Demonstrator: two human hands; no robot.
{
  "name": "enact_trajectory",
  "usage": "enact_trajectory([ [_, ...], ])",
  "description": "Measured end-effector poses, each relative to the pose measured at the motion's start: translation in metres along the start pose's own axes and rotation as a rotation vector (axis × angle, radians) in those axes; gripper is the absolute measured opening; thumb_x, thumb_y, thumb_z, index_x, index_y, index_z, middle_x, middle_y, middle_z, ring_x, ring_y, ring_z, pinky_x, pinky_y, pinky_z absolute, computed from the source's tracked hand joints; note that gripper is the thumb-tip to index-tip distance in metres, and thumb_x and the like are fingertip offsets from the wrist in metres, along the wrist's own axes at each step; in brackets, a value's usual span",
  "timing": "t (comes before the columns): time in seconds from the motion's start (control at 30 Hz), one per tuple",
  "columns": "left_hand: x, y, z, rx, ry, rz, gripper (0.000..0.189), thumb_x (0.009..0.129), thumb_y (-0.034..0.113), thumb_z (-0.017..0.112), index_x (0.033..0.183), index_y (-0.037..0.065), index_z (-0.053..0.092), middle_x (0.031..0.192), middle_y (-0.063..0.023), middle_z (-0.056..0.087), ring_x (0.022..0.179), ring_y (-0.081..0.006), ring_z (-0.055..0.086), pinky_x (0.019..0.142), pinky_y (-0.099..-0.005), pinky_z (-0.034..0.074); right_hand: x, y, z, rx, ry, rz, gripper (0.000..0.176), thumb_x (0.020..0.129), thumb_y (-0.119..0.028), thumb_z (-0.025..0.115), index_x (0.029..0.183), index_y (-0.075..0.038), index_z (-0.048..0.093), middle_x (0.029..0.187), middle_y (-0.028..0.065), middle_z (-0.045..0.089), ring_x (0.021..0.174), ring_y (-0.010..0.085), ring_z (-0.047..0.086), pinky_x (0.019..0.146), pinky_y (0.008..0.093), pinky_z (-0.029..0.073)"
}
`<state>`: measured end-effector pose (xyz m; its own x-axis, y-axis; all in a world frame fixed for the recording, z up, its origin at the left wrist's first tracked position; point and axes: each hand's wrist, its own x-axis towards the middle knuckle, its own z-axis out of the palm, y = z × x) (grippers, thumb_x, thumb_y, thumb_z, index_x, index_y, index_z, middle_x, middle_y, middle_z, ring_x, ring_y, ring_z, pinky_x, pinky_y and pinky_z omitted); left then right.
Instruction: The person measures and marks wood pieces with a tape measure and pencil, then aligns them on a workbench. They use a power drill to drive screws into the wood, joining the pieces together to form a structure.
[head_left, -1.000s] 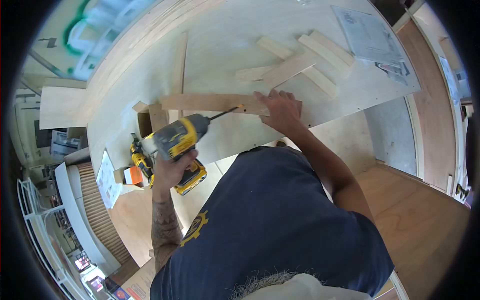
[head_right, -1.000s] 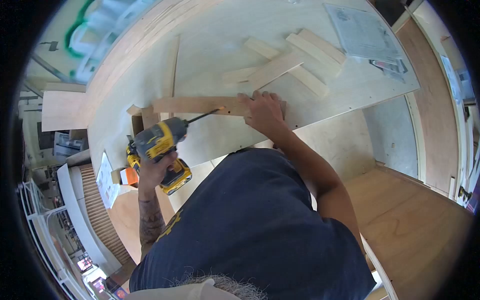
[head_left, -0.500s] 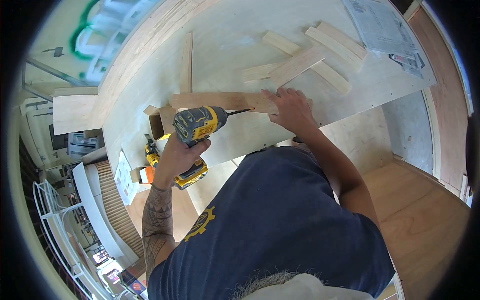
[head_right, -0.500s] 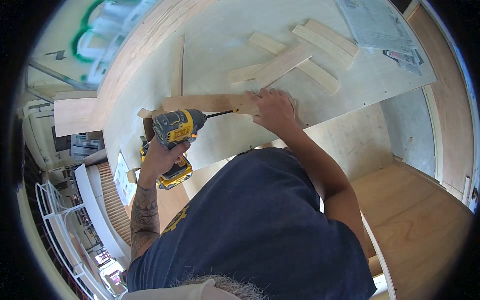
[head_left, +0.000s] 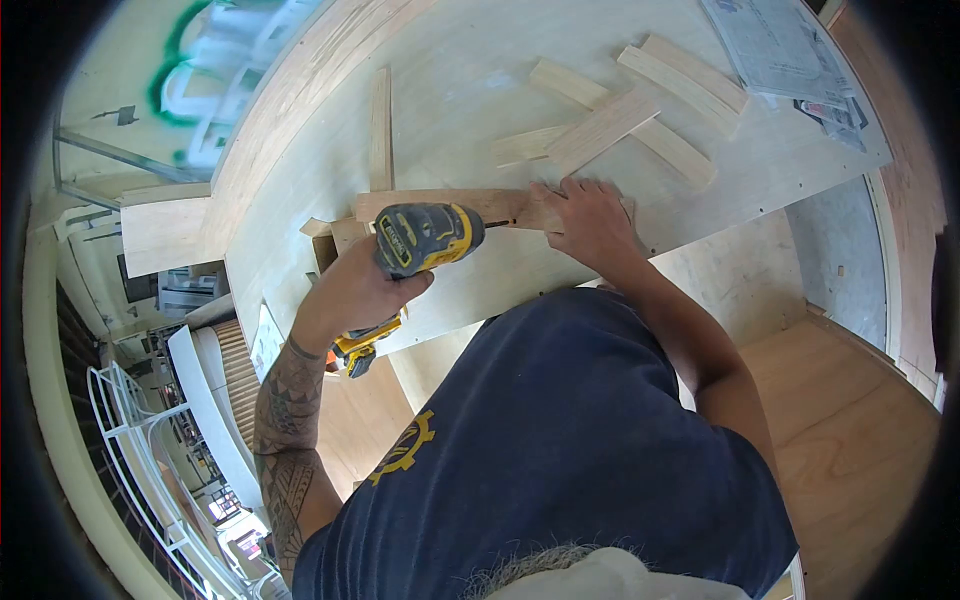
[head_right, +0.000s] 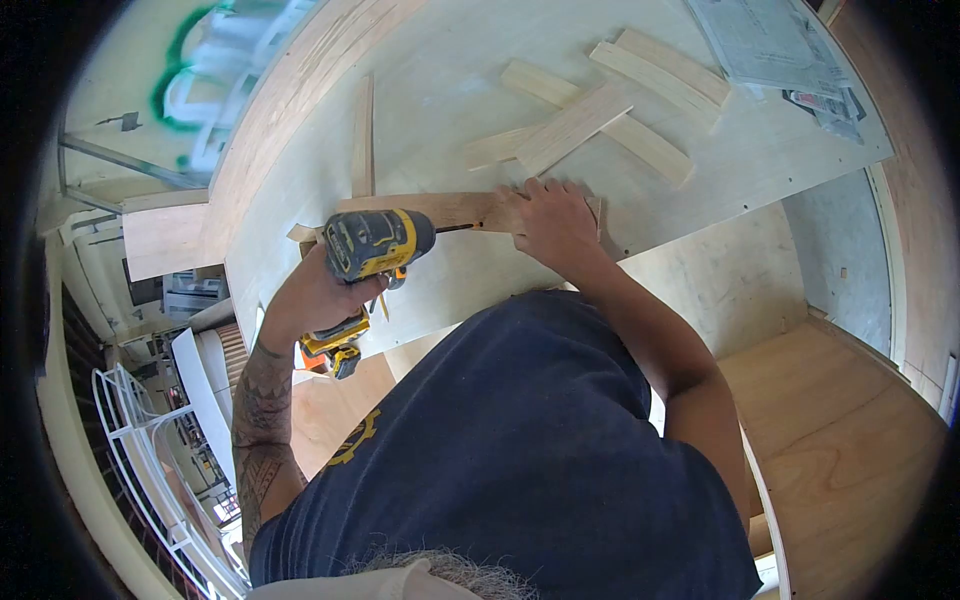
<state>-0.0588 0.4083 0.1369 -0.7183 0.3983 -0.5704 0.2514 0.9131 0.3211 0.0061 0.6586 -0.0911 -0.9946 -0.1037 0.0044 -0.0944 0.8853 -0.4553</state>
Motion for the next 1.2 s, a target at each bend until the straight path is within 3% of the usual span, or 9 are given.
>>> enact_trajectory([
  [0.2,0.013,0.01,-0.016,0.004,-0.032,-0.098,0.038,0.092,0.023,0.077,0.125,0.004,0.073,0.102,-0.0134,0.08,0.088,-0.0216,0.077,0.081,-0.0371,0.062,-0.002,0.001,0.001,0.031,0.036,-0.016,0.076,0.079,-0.03,0.087,0.15,-0.021,0.059,0.135,0.0114,0.066,0.124,0.0313,0.064,0.104,0.049,0.05],
  [0.33,0.014,0.002,-0.017,-0.006,-0.027,-0.009,0.036,0.091,0.021,0.078,0.123,0.005,0.074,0.101,-0.012,0.081,0.088,-0.02,0.077,0.081,-0.0365,0.062,-0.002,0.003,0.002,0.043,0.061,-0.017,0.076,0.08,-0.029,0.087,0.149,-0.022,0.059,0.134,0.0115,0.066,0.124,0.0316,0.064,0.104,0.0485,0.05],
  [0.43,0.015,0.004,-0.017,-0.011,-0.039,-0.076,0.035,0.091,0.019,0.079,0.122,0.005,0.075,0.103,-0.0112,0.081,0.088,-0.0191,0.077,0.081,-0.0359,0.062,-0.002,0.003,0.006,0.053,0.047,-0.006,0.077,0.08,-0.031,0.087,0.151,-0.023,0.058,0.135,0.0119,0.065,0.126,0.032,0.063,0.105,0.0508,0.048],
  [0.6,0.016,-0.001,-0.016,-0.044,-0.07,-0.075,0.039,0.092,0.022,0.08,0.124,0.002,0.072,0.091,-0.0103,0.077,0.069,-0.0161,0.071,0.065,-0.0335,0.059,0.0,0.005,0.009,0.055,0.031,-0.015,0.079,0.08,-0.034,0.086,0.153,-0.024,0.057,0.137,0.0121,0.065,0.125,0.0322,0.062,0.107,0.0528,0.046],
  [0.73,0.013,0.009,-0.018,-0.013,-0.085,-0.153,0.034,0.093,0.022,0.08,0.123,0.007,0.076,0.095,-0.0068,0.08,0.075,-0.0131,0.072,0.072,-0.0332,0.061,0.0,0.005,0.01,0.029,0.029,-0.012,0.08,0.08,-0.033,0.087,0.154,-0.025,0.056,0.136,0.0118,0.065,0.125,0.0319,0.061,0.107,0.0512,0.046],
  [0.9,0.01,0.0,-0.011,-0.113,-0.026,-0.106,0.033,0.094,0.023,0.081,0.121,0.006,0.074,0.091,-0.0053,0.079,0.065,-0.0115,0.069,0.063,-0.0297,0.059,-0.001,0.006,0.014,0.022,0.067,-0.022,0.08,0.081,-0.032,0.086,0.154,-0.025,0.056,0.136,0.0122,0.065,0.125,0.0323,0.061,0.107,0.0499,0.046],
  [1.2,0.0,0.004,-0.005,-0.147,-0.01,-0.103,0.033,0.093,0.021,0.081,0.118,0.003,0.072,0.091,-0.0061,0.079,0.064,-0.0109,0.07,0.063,-0.0292,0.058,-0.002,0.006,0.017,0.037,0.09,-0.032,0.079,0.08,-0.032,0.087,0.153,-0.025,0.057,0.133,0.0125,0.065,0.124,0.0322,0.062,0.104,0.05,0.048],
])
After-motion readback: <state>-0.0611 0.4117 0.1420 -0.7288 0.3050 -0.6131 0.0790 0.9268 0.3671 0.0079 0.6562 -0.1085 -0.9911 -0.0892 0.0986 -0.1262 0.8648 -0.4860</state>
